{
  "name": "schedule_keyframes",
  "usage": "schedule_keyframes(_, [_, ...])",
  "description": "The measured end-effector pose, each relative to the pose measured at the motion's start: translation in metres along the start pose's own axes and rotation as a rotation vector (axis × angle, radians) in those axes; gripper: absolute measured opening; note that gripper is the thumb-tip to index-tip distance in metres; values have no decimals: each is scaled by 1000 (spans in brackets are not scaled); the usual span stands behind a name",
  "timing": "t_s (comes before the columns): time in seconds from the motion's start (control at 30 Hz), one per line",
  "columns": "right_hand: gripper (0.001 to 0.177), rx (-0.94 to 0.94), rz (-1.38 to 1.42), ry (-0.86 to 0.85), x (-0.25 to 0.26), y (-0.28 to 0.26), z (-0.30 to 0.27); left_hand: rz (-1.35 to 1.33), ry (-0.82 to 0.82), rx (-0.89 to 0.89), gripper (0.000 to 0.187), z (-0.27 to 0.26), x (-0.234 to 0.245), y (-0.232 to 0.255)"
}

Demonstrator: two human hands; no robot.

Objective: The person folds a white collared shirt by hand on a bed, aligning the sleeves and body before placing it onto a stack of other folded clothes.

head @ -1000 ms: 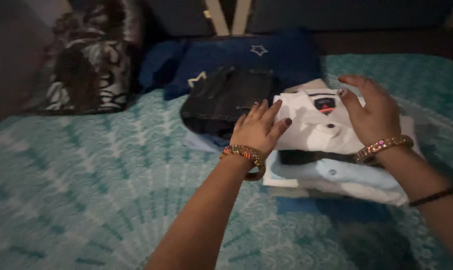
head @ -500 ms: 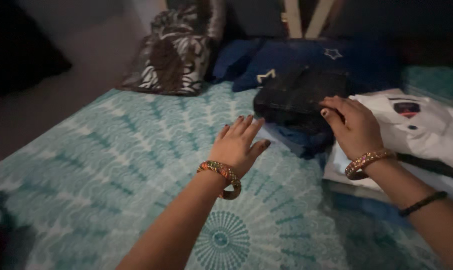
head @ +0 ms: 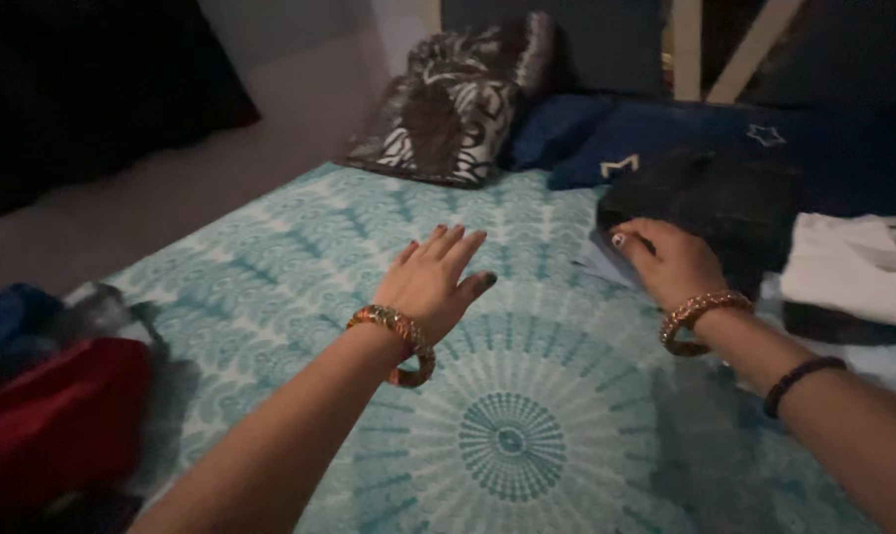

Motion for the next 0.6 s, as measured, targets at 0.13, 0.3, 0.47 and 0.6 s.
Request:
schedule_keyframes(0.13, [30, 193, -81, -90, -12, -29, 10, 87, -76, 83, 63, -33, 20, -27])
schedule_keyframes(0.3, [33, 249, -368, -266, -20, -60, 30, 132, -102, 125, 63, -65, 49, -49])
schedule_keyframes(0.47, [35, 456, -404, -375, -34, -126, 14, 156, -59, 206, 64, -110, 87, -69])
schedule_keyframes(0.6, [37, 384, -480, -507, -61, -163, -12, 229, -44, 213, 65, -136, 108, -80])
Point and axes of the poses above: each hand's wrist, its own z-axis towards the middle knuckle, its own x-axis out of the back of the hand, y = z × x, the point moved 7 cm from there along z, towards the middle knuckle, and after that the axes turned 12 degrees about -y, right-handed, at the moved point
